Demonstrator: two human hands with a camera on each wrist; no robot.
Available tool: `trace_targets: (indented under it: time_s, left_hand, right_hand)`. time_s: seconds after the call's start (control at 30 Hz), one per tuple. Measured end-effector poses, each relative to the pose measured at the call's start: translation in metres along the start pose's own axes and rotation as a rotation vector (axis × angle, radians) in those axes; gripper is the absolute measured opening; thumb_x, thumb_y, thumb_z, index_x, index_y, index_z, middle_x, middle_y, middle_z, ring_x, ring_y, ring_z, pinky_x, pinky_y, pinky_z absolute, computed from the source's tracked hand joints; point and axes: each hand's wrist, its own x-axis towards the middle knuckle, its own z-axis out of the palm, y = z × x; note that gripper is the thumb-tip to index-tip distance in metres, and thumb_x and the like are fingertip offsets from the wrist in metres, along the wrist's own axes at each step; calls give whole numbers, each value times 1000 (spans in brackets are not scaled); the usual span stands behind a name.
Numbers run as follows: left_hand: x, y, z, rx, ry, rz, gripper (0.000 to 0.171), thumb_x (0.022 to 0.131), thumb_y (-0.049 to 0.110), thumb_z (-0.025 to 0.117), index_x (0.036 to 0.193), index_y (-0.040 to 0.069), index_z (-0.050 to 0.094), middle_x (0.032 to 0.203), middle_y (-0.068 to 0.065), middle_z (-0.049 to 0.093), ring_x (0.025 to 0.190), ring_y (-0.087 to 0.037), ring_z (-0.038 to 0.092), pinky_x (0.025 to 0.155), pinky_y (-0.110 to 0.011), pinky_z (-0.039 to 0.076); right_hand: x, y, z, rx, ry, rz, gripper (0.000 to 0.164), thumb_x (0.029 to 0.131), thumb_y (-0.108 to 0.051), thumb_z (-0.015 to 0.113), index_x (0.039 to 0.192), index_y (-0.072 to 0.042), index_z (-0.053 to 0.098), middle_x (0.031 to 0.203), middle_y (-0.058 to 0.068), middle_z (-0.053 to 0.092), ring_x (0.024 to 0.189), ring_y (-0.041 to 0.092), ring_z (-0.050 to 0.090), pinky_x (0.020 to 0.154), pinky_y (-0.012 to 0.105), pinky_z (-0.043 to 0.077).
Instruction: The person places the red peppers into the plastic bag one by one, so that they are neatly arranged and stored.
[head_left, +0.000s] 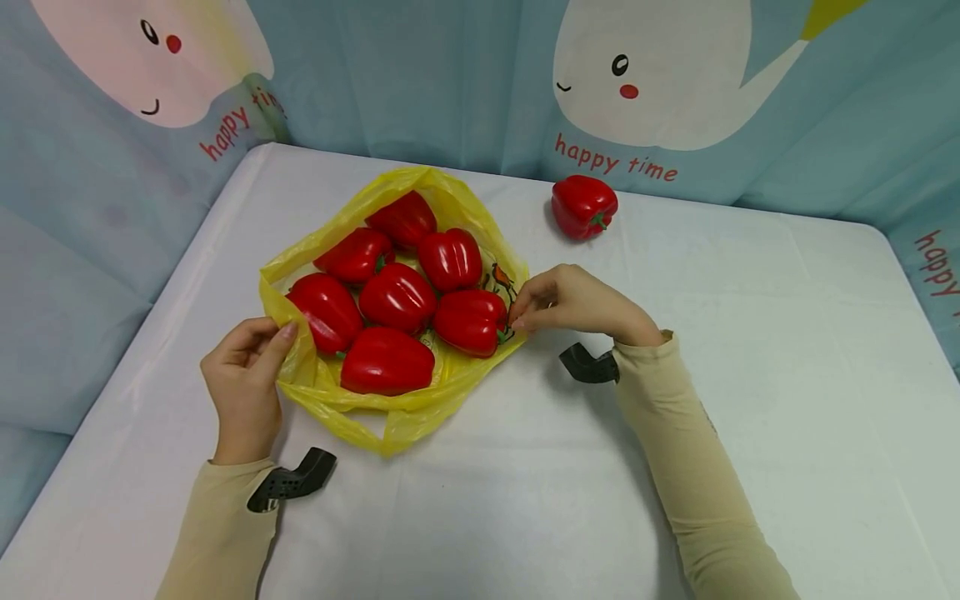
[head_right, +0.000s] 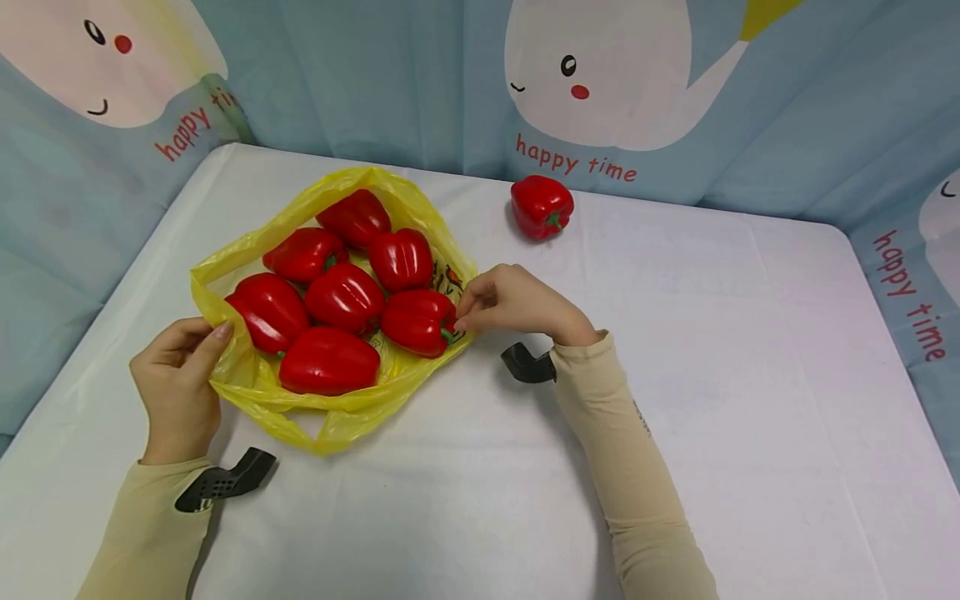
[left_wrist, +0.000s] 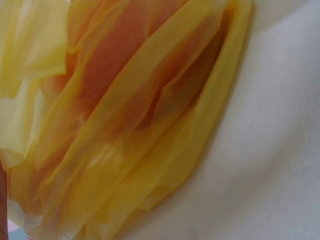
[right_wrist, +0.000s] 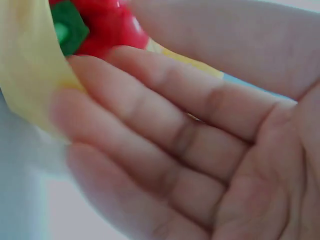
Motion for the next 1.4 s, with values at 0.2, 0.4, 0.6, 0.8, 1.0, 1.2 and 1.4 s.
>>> trace_targets:
  time_s: [0.2, 0.4, 0.6, 0.8, 1.0, 1.2, 1.4]
  left_hand:
    - [0, -1, 0, 3, -3, -2, 7, 82, -7, 66, 82, -1, 70, 74, -4, 66, 59, -11, 49, 57, -14, 44]
    - [0, 0, 0, 7, -7, -2, 7, 83, -7, 65, 83, -2, 70, 75, -4, 66, 59, -11, 49, 57, -13, 44]
    - [0, 1, 1, 11, -8, -2, 7, 83, -7, 65, 82, -1, 70, 74, -4, 66, 58, -10, 48, 56, -13, 43]
    - [0, 1, 1, -1, -12, 0, 8, 83, -7, 65, 82, -1, 70, 74, -4, 66, 58, -10, 48, 56, -13, 43]
    - [-1, 1, 0, 11, -10, -2, 7, 83, -7, 65, 83, -1, 70, 75, -4, 66, 59, -11, 48, 57, -13, 43]
    - [-1, 1, 0, 16, -7, -7, 6, 83, -7, 65, 83, -2, 70, 74, -4, 66, 59, -11, 46, 56, -13, 43]
    - [-1, 1, 0, 36, -9, -3, 7, 83, -7, 65, 83, -2, 70, 73, -3, 66, 59, -11, 46, 56, -13, 42]
  right_hand:
    - [-2, 8, -8, 71, 182, 20, 13, 86, -13, 70, 93, -3, 69, 86, 8, 69, 81, 32, 63, 74, 34, 51]
    - [-3, 14, -12, 88, 448, 40, 19, 86, -12, 69, 100, 1, 68, 91, 9, 68, 82, 23, 64, 75, 28, 51]
    - [-4, 27, -16, 176, 740, 34, 23, 87, -12, 68, 104, 3, 67, 92, 7, 69, 81, 19, 64, 75, 23, 51]
    - [-1, 43, -20, 254, 1011, 14, 24, 85, -10, 70, 103, 6, 67, 88, 0, 68, 76, 13, 61, 72, 20, 50]
    - [-2, 58, -23, 272, 1145, 21, 27, 85, -9, 70, 105, 8, 65, 90, 1, 66, 79, 11, 60, 72, 19, 50]
    - [-1, 73, -26, 363, 1203, 40, 27, 82, -5, 71, 103, 10, 63, 83, 0, 65, 75, 12, 59, 70, 17, 50]
    - [-1, 83, -27, 383, 1208, 81, 26, 82, -3, 71, 103, 10, 63, 80, -2, 64, 74, 10, 59, 69, 17, 49]
